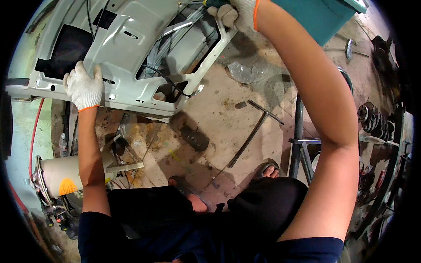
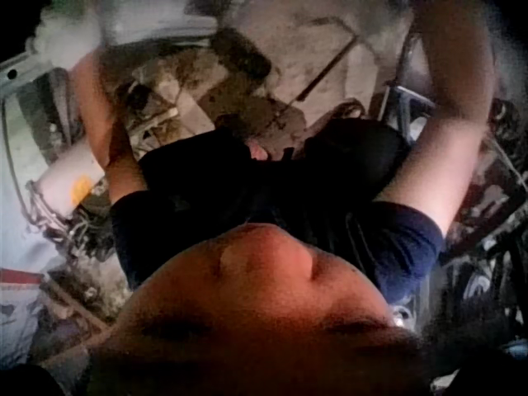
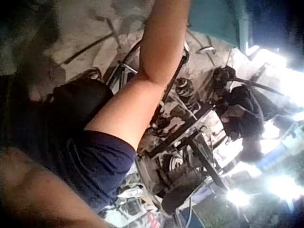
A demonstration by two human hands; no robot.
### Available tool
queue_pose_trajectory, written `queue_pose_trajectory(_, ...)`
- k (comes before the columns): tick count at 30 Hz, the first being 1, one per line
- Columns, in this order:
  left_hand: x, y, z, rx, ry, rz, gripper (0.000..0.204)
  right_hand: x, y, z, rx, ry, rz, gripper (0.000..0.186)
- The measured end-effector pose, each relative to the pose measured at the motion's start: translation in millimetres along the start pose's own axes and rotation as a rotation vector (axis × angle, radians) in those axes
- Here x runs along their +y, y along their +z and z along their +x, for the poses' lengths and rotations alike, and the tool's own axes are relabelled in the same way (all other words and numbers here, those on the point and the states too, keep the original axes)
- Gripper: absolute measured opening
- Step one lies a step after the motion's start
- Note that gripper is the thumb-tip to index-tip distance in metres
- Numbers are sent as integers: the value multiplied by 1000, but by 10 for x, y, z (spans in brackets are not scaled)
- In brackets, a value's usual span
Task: The person is working on a detached car door, using a screwdriver to remove screws and a metal rod to adjust internal mechanisms. The person manipulates the door panel and internal components while sitting on the floor of a workshop.
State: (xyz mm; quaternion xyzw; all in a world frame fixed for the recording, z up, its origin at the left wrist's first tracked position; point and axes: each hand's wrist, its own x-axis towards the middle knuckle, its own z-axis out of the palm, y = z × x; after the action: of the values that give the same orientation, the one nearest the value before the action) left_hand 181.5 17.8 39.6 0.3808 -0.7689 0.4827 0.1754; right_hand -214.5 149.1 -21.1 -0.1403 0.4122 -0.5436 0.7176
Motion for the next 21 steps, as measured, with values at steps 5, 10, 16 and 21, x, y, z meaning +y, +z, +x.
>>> queue_pose_trajectory(5,48,-37,14,-63,-14,25,52,-118,-161,-179,131,-31,-359,21)
queue_pose_trajectory(10,29,-63,8,-90,-14,30,52,54,-458,-280,419,-167,-708,26)
queue_pose_trajectory(16,47,12,37,-51,-12,-28,50,367,-595,-197,225,-256,-894,29)
queue_pose_trajectory(21,77,32,37,-78,-53,-1,48,661,-375,234,-58,-393,-1127,36)
